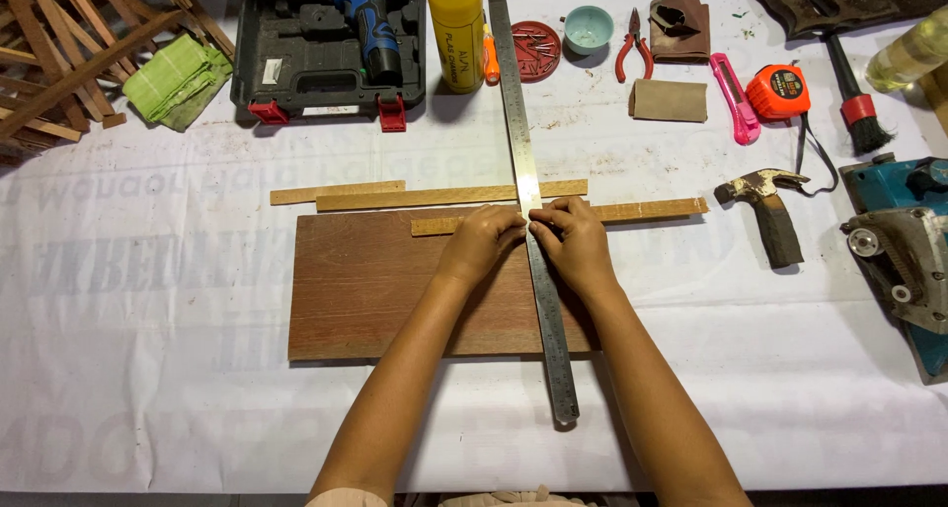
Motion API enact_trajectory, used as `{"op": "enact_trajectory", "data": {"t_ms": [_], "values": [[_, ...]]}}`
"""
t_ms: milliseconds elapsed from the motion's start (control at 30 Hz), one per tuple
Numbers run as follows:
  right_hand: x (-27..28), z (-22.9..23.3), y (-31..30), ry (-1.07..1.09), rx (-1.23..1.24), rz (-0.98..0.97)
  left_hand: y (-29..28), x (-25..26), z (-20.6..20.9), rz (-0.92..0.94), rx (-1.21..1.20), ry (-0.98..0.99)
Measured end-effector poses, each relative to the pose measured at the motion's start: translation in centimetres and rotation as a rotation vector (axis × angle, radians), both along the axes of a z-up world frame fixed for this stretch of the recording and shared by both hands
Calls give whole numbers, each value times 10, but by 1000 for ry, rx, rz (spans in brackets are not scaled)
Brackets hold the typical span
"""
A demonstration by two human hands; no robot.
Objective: The recorder uses a ruler and pencil to measure and mark wood strips on a workbench.
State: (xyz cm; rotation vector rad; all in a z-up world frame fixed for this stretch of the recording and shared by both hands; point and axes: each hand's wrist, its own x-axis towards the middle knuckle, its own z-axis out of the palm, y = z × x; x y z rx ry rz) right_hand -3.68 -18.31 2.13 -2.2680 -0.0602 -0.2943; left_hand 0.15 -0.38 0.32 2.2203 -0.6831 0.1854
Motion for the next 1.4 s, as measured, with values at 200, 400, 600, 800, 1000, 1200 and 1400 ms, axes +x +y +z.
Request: {"op": "enact_trajectory", "data": {"t_ms": [200,400,600,800,1000,1200,1400], "values": [[-1,-4,1,-31,-9,-2,-1,22,16,-60,139,273],[-2,-5,4,20,0,-36,-3,46,25,-72,167,308],[-2,-2,5,63,-18,-37,-5,53,29,28,107,309],[-5,0,7,58,-73,-43,1,25,33,19,61,438],[-6,-2,8,-5,-20,-34,-3,13,20,-22,142,210],[-6,0,9,21,-9,-53,-6,15,23,-33,180,257],[-7,-1,11,-3,3,-59,-10,26,6,75,130,143]]}}
